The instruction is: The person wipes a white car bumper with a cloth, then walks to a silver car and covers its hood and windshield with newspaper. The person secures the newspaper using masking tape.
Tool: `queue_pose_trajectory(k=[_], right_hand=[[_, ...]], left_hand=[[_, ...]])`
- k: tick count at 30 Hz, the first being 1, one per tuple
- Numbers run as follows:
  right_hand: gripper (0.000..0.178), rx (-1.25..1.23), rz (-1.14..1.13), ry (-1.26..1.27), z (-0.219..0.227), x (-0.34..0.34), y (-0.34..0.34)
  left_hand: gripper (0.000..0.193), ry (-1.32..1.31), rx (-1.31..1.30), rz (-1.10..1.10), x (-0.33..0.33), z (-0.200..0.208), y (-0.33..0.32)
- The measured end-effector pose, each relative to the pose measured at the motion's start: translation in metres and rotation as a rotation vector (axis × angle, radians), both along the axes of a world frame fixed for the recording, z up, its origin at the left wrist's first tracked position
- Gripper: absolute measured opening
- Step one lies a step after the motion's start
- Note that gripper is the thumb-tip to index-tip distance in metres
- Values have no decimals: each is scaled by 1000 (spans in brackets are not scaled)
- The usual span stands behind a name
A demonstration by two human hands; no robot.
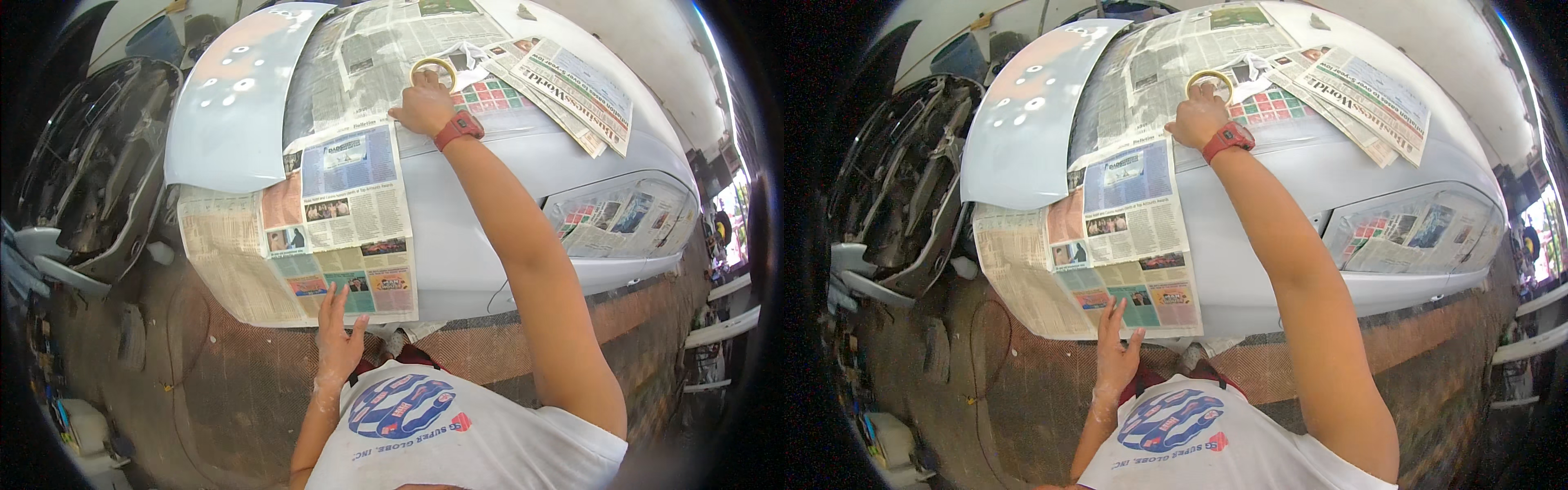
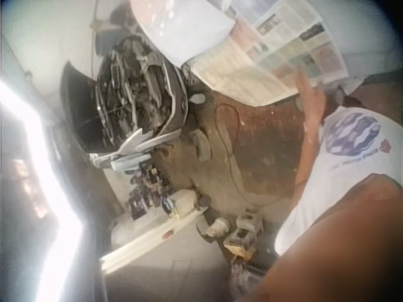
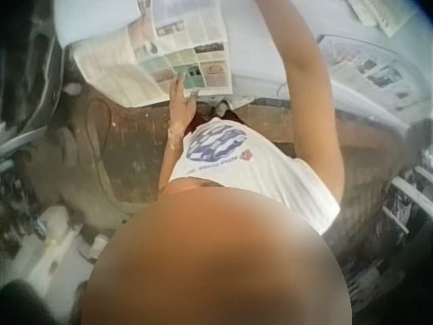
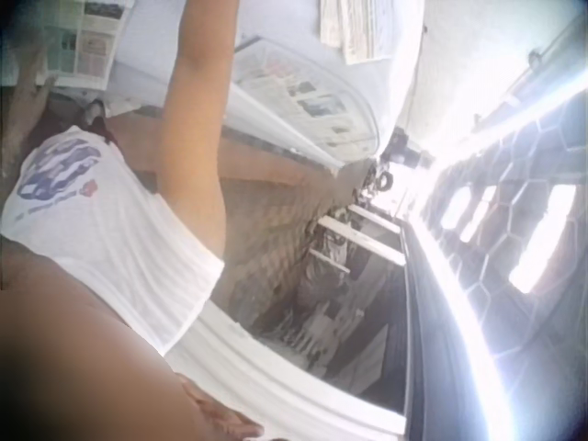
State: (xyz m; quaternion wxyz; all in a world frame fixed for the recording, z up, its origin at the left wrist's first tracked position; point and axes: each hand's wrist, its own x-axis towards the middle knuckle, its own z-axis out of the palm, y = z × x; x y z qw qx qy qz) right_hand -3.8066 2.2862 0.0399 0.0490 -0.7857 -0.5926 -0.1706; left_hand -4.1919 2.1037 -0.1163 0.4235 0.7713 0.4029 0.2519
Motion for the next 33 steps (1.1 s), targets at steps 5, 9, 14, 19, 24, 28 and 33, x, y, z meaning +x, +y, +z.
queue_pose_trajectory(k=[5,9,14,19,24,28,33], right_hand=[[54,-121,-67,-73,-1,-8,17],[57,-115,-107,-161,-2,-12,10],[72,-58,-221,-96,1,-14,13],[75,117,-365,-213,0,-3,-9],[43,204,-421,-12,17,-10,-22],[39,309,-30,351,19,-48,-46],[78,41,122,928,19,-173,-129]], left_hand=[[59,-28,48,-127,-2,0,52],[56,-62,82,-193,-19,3,97],[50,-225,-141,-151,-34,17,138],[46,-234,46,-218,-39,21,171],[45,-254,102,-303,-15,47,191],[41,-304,266,-324,20,64,202],[40,-490,-101,-425,62,79,196]])
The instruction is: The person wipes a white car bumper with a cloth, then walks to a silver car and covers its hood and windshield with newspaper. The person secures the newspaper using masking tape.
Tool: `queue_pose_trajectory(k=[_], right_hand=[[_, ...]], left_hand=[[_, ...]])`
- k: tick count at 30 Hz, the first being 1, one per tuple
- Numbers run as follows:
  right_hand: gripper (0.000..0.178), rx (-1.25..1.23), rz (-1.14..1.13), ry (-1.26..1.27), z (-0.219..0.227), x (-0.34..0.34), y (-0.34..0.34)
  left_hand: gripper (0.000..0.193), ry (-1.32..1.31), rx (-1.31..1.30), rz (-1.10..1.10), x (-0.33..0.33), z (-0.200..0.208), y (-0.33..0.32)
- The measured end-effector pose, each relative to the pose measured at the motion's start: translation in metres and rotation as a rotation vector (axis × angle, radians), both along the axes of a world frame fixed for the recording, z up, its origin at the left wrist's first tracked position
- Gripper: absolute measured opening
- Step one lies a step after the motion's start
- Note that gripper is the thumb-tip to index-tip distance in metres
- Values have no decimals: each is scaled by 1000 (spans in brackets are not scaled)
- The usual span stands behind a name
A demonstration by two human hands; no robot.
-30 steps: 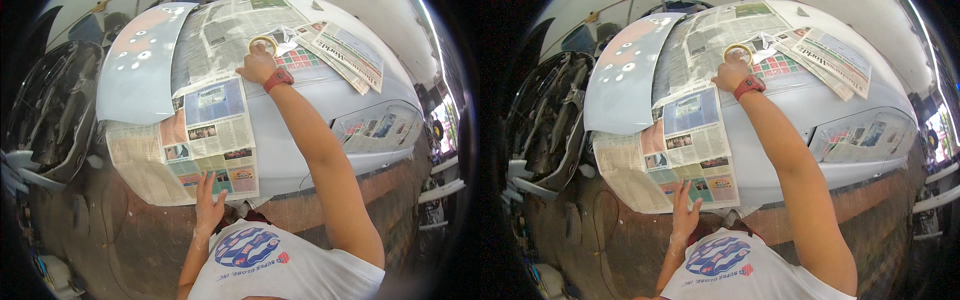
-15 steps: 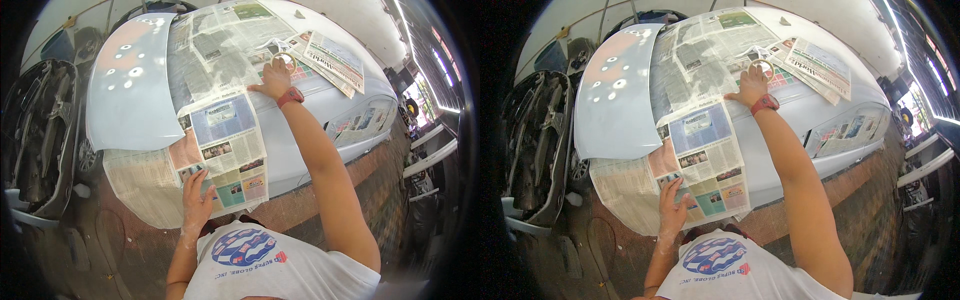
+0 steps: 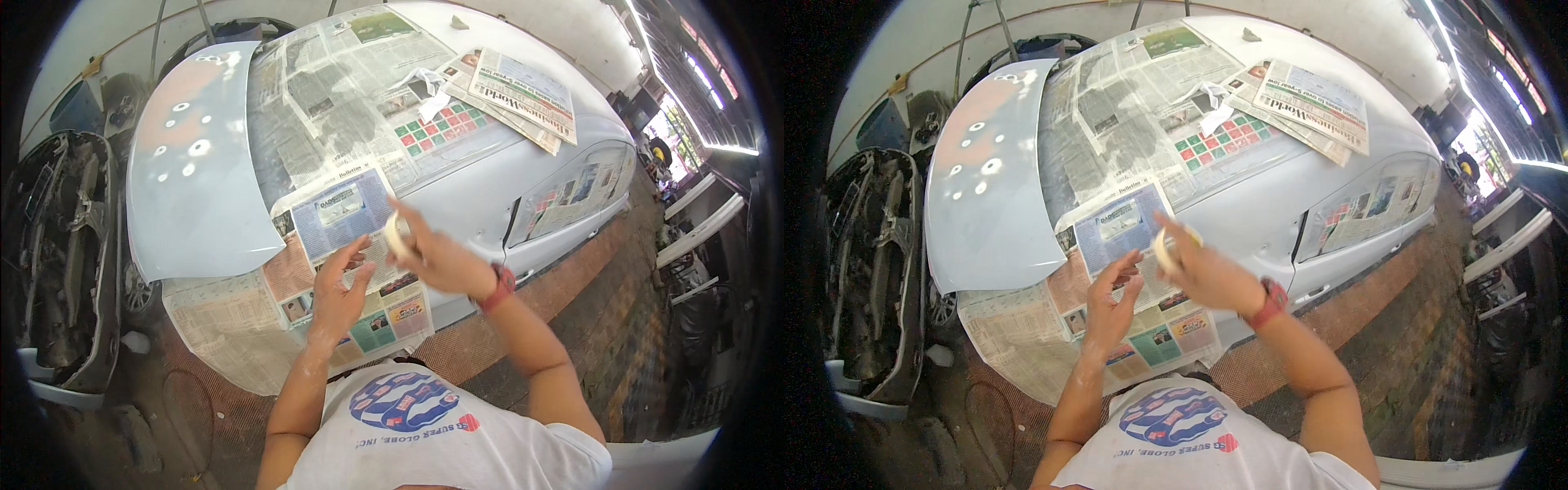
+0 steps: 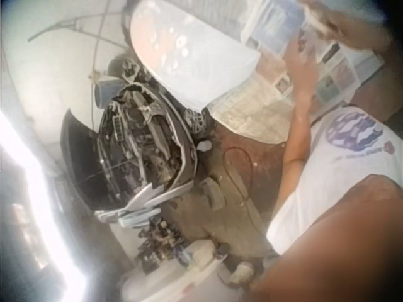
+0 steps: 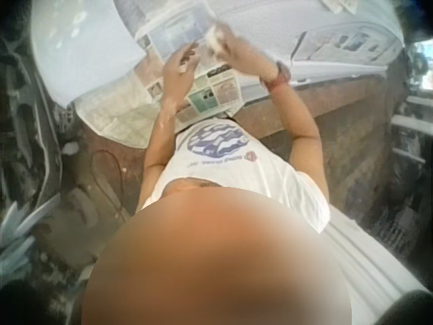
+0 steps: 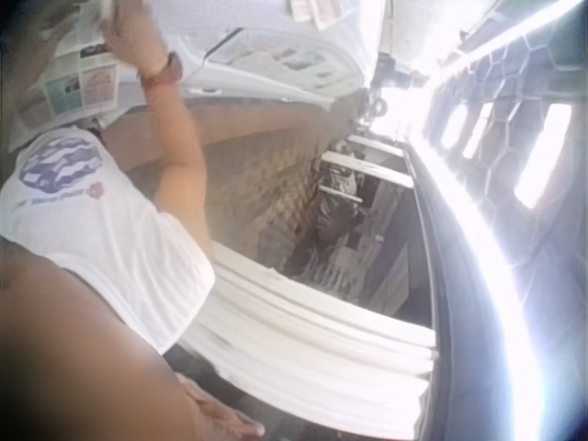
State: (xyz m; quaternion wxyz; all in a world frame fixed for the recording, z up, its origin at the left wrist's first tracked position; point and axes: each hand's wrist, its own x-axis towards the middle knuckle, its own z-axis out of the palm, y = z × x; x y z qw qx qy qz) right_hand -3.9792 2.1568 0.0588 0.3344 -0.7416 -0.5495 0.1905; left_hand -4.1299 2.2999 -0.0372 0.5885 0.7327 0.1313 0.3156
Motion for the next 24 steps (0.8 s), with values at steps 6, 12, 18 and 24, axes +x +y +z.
queue_pose_trajectory(k=[6,12,18,24], right_hand=[[86,-76,-41,176,-37,-25,-53],[55,-93,-243,632,-48,-16,-81],[20,173,-340,-58,-63,-10,-91],[13,462,-401,-42,-77,-16,-112]], left_hand=[[17,0,67,-107,24,-8,-27],[9,-22,320,-30,40,12,-41],[11,-54,388,167,75,26,-34],[28,91,170,518,150,8,78]])
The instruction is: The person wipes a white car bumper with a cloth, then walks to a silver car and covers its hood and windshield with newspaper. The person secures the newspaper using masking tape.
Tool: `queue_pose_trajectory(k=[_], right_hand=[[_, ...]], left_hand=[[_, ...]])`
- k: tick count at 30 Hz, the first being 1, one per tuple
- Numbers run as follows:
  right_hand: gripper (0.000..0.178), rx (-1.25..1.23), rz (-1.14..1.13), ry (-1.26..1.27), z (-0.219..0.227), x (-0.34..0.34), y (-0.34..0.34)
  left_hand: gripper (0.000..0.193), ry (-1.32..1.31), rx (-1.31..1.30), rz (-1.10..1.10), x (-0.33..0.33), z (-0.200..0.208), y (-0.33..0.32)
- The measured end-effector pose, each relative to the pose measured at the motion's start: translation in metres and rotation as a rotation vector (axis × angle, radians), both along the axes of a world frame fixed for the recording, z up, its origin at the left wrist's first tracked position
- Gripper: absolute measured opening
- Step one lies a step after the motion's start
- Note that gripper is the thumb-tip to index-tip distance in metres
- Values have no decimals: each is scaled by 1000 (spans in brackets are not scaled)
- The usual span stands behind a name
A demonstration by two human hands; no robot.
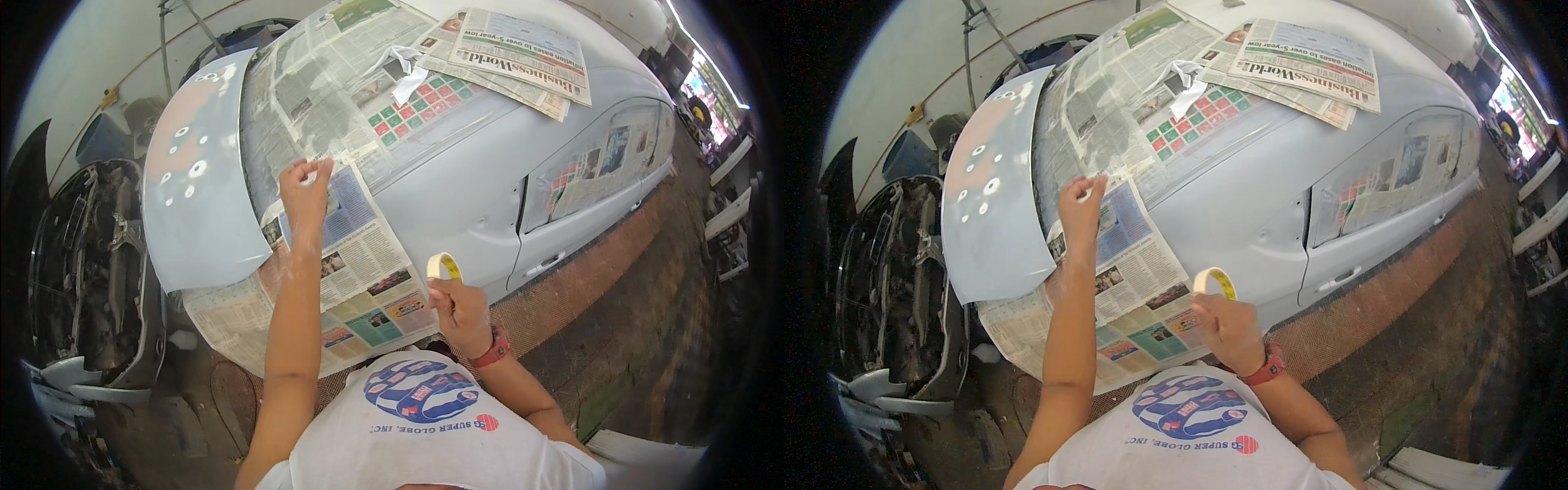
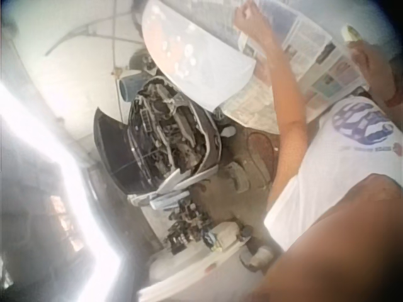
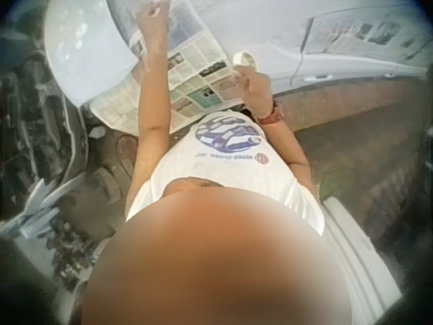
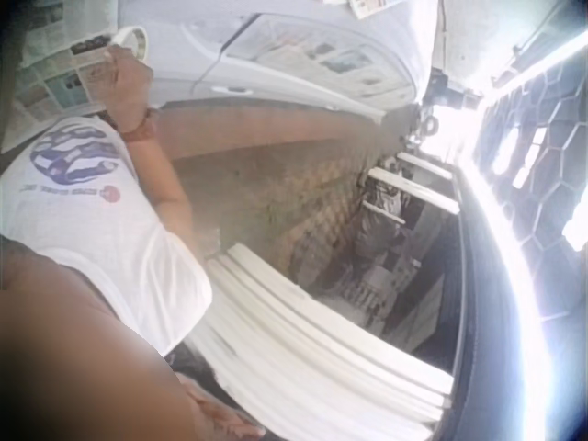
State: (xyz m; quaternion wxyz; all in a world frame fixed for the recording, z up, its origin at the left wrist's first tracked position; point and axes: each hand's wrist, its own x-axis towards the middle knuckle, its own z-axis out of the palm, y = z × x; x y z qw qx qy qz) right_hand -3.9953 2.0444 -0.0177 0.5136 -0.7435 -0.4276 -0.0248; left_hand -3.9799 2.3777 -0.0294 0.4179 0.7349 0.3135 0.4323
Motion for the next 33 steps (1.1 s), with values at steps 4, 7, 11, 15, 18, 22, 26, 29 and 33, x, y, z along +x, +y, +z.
queue_pose_trajectory(k=[4,7,11,15,18,22,26,29,33], right_hand=[[11,-31,-116,124,-17,8,-23],[10,-20,-179,127,-33,11,-40],[12,-16,-249,176,-48,12,-57],[12,2,-281,229,-60,14,-71],[13,4,-269,380,-58,13,-72],[23,10,-140,599,-57,11,-71],[55,-22,-5,523,-65,2,-69],[75,-129,204,593,-64,-9,-66],[78,-335,359,541,-47,-27,-45]], left_hand=[[36,90,-24,19,44,6,23],[38,281,25,46,59,17,6],[61,598,93,43,62,26,-1],[110,621,122,127,71,25,12],[125,644,52,168,71,19,27],[105,470,309,327,55,3,18],[37,115,302,-166,-23,15,-85],[18,391,-92,-729,-94,-13,-162],[13,310,-235,-661,-136,-57,-193]])
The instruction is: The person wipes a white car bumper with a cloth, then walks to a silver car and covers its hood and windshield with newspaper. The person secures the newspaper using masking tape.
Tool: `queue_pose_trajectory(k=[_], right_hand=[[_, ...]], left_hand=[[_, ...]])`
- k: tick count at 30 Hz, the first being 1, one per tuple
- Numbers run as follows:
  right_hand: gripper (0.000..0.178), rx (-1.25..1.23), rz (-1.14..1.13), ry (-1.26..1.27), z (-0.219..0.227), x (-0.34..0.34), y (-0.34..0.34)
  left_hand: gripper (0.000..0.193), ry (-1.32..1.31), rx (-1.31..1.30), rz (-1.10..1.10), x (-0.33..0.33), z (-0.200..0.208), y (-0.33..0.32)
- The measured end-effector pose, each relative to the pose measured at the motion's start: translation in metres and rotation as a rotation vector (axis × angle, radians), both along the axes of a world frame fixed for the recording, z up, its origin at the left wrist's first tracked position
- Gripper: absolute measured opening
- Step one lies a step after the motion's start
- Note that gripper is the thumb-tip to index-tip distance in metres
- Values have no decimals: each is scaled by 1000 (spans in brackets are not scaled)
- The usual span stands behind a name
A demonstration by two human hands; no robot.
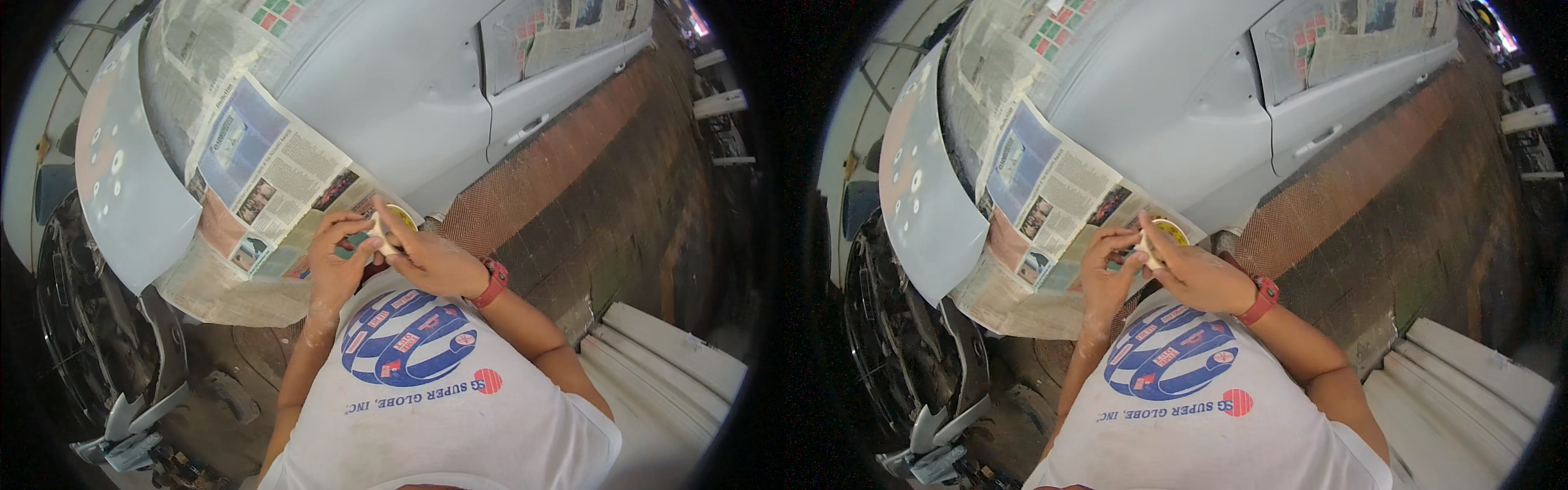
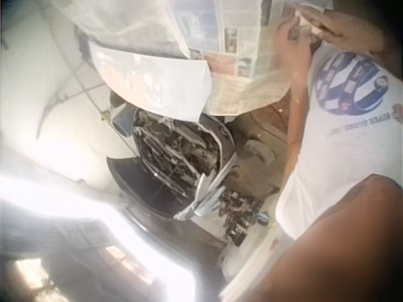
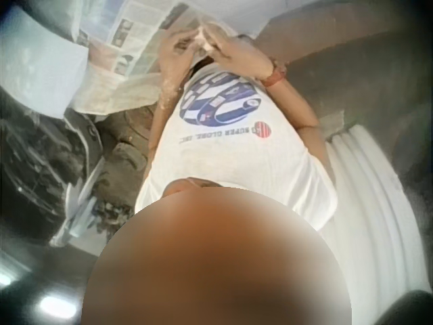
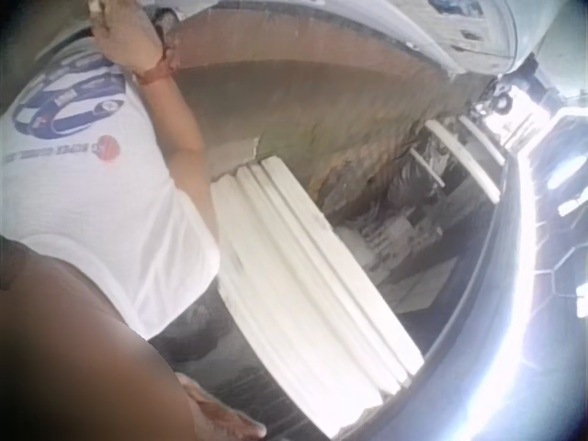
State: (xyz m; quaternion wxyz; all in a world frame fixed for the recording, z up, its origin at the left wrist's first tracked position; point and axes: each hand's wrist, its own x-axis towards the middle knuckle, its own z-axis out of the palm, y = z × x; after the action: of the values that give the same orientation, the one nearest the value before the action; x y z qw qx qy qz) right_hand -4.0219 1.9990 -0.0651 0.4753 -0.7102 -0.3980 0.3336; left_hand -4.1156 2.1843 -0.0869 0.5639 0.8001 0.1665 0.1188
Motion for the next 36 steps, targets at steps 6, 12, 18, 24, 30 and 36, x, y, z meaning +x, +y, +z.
queue_pose_trajectory(k=[6,12,18,24,30,36], right_hand=[[42,-131,35,534,-21,-17,27],[29,9,-50,-479,-68,-71,25],[28,-82,-508,16,-71,-79,-2],[19,-48,-450,23,-154,-60,-46],[14,-271,-455,-551,-190,-25,-72],[21,-175,-630,-368,-235,-1,-89]], left_hand=[[11,-89,267,65,-36,-8,27],[11,-40,-86,333,-62,-45,35],[14,30,144,32,-72,-55,8],[23,44,246,-124,-57,-62,-46],[67,308,789,-194,-45,-105,-96],[95,686,1008,-306,-21,-125,-90]])
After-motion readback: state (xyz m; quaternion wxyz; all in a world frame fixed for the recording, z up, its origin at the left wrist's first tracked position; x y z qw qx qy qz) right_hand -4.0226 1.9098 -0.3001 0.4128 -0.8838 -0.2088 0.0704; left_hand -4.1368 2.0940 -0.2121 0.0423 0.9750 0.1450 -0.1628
